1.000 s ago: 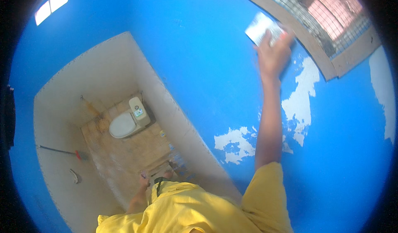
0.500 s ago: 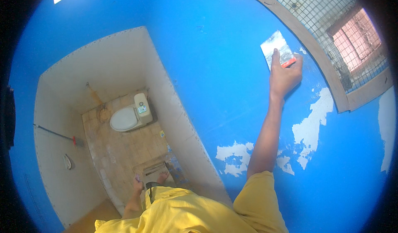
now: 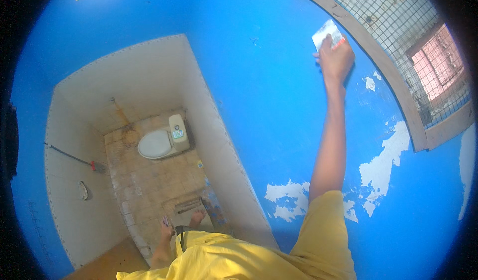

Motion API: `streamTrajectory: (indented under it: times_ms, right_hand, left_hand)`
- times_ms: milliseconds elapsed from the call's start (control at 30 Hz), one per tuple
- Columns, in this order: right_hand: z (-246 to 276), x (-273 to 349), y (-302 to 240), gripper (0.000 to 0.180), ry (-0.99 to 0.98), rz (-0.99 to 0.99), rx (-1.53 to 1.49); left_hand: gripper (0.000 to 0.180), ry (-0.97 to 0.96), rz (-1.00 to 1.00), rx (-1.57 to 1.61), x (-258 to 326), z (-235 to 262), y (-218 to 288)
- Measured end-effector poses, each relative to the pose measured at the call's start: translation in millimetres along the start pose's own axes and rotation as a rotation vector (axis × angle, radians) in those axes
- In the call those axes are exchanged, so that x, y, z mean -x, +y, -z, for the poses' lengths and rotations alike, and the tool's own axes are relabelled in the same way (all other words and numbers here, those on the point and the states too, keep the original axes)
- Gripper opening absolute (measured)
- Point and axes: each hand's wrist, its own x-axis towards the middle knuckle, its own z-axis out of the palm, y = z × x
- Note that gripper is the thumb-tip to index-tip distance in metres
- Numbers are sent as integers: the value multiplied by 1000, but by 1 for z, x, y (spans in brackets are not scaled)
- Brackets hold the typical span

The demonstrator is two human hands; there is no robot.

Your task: The person applies white wall compound to a blue wall using a putty knife and a tube of compound. They repeatedly squeeze compound onto the knife and spread it over patches on the wall, working near a window and a toilet.

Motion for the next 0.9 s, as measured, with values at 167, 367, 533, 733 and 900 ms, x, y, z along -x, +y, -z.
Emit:
streamTrajectory:
  times_ms: [167,367,533,733,900]
  right_hand:
    - [-58,-44,-11,31,-52,66,78]
    - [-16,-23,3,27,-78,-8,37]
    - [-32,-31,0,26,-50,-19,21]
    - [-58,-56,-7,27,-64,89,59]
    - [-38,-39,6,26,-55,33,16]
  left_hand:
    - [74,45,32,26,1,6,4]
    - [69,84,32,22,13,8,4]
    - [66,117,58,15,21,13,0]
    - [67,53,80,37,33,23,12]
    - [67,76,19,120,36,17,17]
